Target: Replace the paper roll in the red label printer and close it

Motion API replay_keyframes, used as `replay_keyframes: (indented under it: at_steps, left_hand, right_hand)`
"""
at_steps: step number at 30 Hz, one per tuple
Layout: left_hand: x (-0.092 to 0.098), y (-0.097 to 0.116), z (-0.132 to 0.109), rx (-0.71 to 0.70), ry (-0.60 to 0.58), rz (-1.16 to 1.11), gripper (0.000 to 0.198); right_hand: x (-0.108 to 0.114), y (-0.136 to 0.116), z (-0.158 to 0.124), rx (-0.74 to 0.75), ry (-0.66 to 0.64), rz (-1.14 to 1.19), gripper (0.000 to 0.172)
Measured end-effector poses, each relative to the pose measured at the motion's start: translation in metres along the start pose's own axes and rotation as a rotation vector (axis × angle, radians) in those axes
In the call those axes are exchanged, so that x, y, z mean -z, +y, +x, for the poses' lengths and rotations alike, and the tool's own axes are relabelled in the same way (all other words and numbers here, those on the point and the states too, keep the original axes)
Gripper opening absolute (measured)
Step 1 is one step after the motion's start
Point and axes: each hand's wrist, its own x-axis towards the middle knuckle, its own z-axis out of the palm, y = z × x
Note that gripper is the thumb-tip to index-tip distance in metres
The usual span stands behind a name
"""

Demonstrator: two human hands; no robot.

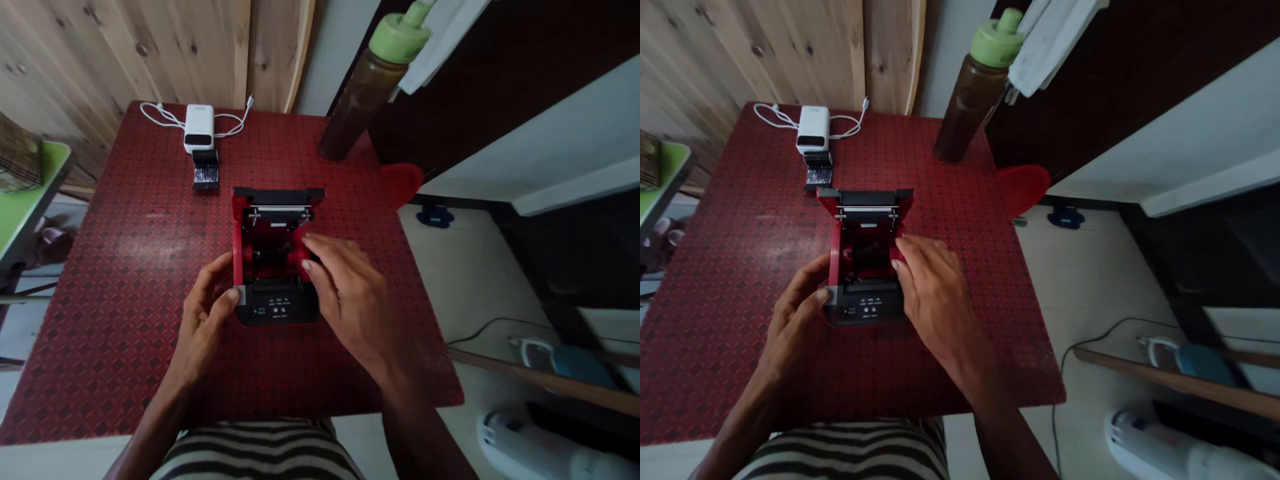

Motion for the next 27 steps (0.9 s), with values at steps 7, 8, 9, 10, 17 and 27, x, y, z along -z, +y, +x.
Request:
replay_keyframes:
  at_steps: [7, 8, 9, 10, 17, 27]
  left_hand:
    - [0.001, 0.0, 0.0, 0.038, -0.042, -0.056, 0.062]
    - [0.002, -0.001, 0.001, 0.042, -0.046, -0.066, 0.062]
    - [0.002, -0.001, 0.002, 0.048, -0.048, -0.076, 0.062]
    - [0.003, -0.002, 0.003, 0.053, -0.05, -0.083, 0.062]
    - [0.004, -0.005, 0.004, 0.03, -0.046, -0.058, 0.055]
    - [0.004, -0.007, 0.002, 0.056, -0.057, -0.094, 0.057]
  right_hand:
    - [-0.016, -0.008, 0.018, -0.05, -0.028, 0.106, 0.027]
    - [-0.012, -0.009, 0.018, -0.047, -0.04, 0.155, 0.031]
    - [-0.009, -0.009, 0.019, -0.048, -0.063, 0.195, 0.038]
    - [-0.007, -0.009, 0.021, -0.052, -0.096, 0.22, 0.047]
    - [-0.018, -0.011, 0.053, 0.012, -0.358, -0.111, 0.014]
    - [-0.03, -0.037, 0.081, 0.022, -0.724, -0.47, 0.025]
